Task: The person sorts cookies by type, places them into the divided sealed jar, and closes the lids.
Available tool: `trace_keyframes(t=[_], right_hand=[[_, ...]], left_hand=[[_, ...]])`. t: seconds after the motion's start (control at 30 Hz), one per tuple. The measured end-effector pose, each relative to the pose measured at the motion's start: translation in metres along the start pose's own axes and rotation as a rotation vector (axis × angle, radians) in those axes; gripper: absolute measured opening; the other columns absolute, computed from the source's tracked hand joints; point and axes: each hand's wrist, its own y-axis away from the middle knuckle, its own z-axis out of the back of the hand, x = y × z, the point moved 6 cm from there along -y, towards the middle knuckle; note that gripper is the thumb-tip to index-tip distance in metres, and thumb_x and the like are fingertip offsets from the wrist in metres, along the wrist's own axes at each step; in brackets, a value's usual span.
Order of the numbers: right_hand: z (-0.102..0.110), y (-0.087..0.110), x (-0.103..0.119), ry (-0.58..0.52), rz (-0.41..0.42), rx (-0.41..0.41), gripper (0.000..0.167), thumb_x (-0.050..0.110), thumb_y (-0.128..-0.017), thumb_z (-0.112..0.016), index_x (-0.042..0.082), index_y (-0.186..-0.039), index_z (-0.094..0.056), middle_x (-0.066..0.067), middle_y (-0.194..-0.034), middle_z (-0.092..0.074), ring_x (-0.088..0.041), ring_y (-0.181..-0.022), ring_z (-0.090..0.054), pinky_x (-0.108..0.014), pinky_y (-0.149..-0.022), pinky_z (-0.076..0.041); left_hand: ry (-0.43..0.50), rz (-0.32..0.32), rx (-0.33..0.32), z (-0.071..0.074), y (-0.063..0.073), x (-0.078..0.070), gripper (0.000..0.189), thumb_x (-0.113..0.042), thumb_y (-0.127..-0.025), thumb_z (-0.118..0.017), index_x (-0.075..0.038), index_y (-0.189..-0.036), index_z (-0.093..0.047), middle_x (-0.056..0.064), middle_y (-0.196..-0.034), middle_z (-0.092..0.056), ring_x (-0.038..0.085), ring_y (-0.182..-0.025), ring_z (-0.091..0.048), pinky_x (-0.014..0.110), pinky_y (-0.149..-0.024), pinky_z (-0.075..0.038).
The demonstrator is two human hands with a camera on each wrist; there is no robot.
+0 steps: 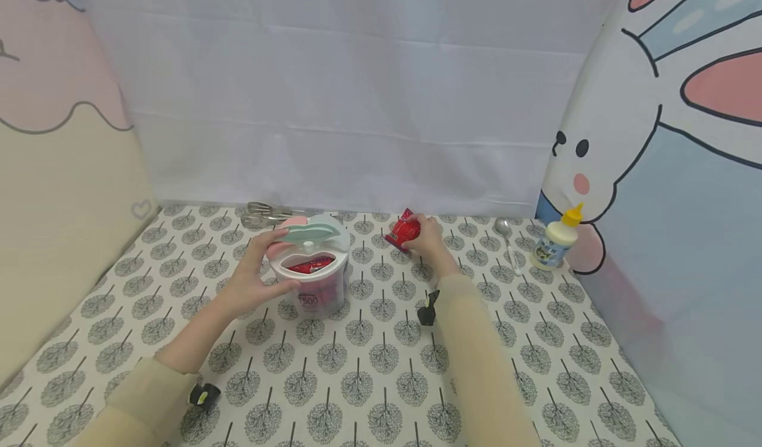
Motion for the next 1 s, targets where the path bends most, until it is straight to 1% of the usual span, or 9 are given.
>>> trace_keyframes(t=[0.1, 0.13, 0.27, 0.33, 0.4, 0.6, 0.8, 0.87, 1.0], right_hand=[[0.004, 0.005, 0.0, -0.034, 0.02, -0.004, 0.063, 0.007, -0.077, -0.075, 0.01, -0.133, -0.045, -0.022, -0.129, -0.041, -0.038, -0.12, -0.046, -0.048, -0.101, -0.045], [0.006, 0.007, 0.001, -0.046, 0.024, -0.008, 0.062, 0.005, -0.077, -0.075, 0.01, -0.132, -0.046, -0.021, -0.128, -0.041, -0.037, -0.118, -0.048, -0.047, -0.1, -0.046], [0.014, 0.015, 0.007, -0.077, 0.048, -0.008, 0.058, 0.001, -0.078, -0.072, 0.01, -0.13, -0.049, -0.019, -0.123, -0.047, -0.034, -0.11, -0.053, -0.043, -0.09, -0.053], [0.02, 0.02, 0.014, -0.073, 0.067, -0.001, 0.057, 0.001, -0.079, -0.071, 0.01, -0.131, -0.05, -0.017, -0.123, -0.05, -0.033, -0.109, -0.054, -0.041, -0.085, -0.055], [0.028, 0.025, 0.022, -0.054, 0.091, 0.002, 0.056, 0.002, -0.08, -0.071, 0.01, -0.131, -0.05, -0.017, -0.123, -0.051, -0.032, -0.109, -0.055, -0.041, -0.083, -0.055], [0.054, 0.044, 0.049, -0.027, 0.204, -0.023, 0.047, 0.01, -0.084, -0.07, 0.006, -0.129, -0.055, -0.018, -0.119, -0.049, -0.035, -0.108, -0.057, -0.045, -0.086, -0.053], [0.074, 0.059, 0.073, 0.012, 0.285, -0.057, 0.039, 0.025, -0.088, -0.068, 0.008, -0.123, -0.062, -0.011, -0.113, -0.054, -0.032, -0.111, -0.053, -0.05, -0.093, -0.046], [0.079, 0.064, 0.081, 0.003, 0.305, -0.069, 0.036, 0.024, -0.087, -0.069, 0.011, -0.12, -0.064, -0.008, -0.113, -0.056, -0.029, -0.111, -0.052, -0.05, -0.094, -0.046], [0.088, 0.076, 0.101, -0.022, 0.379, -0.082, 0.033, 0.017, -0.085, -0.071, 0.016, -0.118, -0.066, -0.004, -0.114, -0.058, -0.024, -0.11, -0.053, -0.045, -0.091, -0.051]], left_hand=[[0.009, 0.013, 0.003, -0.001, -0.001, 0.0, 0.092, -0.023, -0.067, -0.086, -0.03, -0.142, -0.034, 0.003, -0.143, -0.035, 0.03, -0.133, -0.034, 0.069, -0.103, -0.028], [0.012, 0.018, 0.005, 0.0, 0.0, -0.005, 0.091, -0.021, -0.067, -0.085, -0.027, -0.142, -0.034, 0.005, -0.143, -0.036, 0.031, -0.132, -0.035, 0.069, -0.103, -0.028], [0.004, 0.04, 0.008, 0.001, 0.001, -0.009, 0.09, -0.016, -0.067, -0.085, -0.022, -0.142, -0.035, 0.01, -0.142, -0.037, 0.034, -0.131, -0.036, 0.069, -0.103, -0.028], [0.005, 0.045, 0.007, 0.002, 0.0, -0.008, 0.091, -0.016, -0.066, -0.086, -0.022, -0.141, -0.035, 0.01, -0.141, -0.037, 0.034, -0.131, -0.036, 0.068, -0.103, -0.027], [0.004, 0.039, 0.004, 0.0, 0.0, -0.001, 0.093, -0.02, -0.065, -0.087, -0.026, -0.142, -0.035, 0.007, -0.141, -0.038, 0.032, -0.13, -0.036, 0.068, -0.103, -0.028], [0.008, 0.01, -0.001, 0.002, -0.001, -0.001, 0.092, -0.026, -0.066, -0.086, -0.033, -0.142, -0.034, 0.002, -0.138, -0.04, 0.028, -0.129, -0.038, 0.067, -0.102, -0.03], [-0.014, 0.003, -0.002, 0.003, -0.001, -0.002, 0.093, -0.026, -0.067, -0.085, -0.035, -0.142, -0.032, 0.004, -0.138, -0.038, 0.028, -0.128, -0.038, 0.067, -0.101, -0.031], [-0.017, 0.003, -0.001, 0.003, -0.001, -0.002, 0.093, -0.026, -0.067, -0.085, -0.035, -0.142, -0.032, 0.004, -0.138, -0.038, 0.029, -0.128, -0.038, 0.067, -0.101, -0.032], [-0.01, 0.0, -0.002, 0.002, -0.001, -0.002, 0.093, -0.027, -0.066, -0.086, -0.035, -0.142, -0.032, 0.004, -0.139, -0.038, 0.028, -0.128, -0.038, 0.067, -0.101, -0.032]])
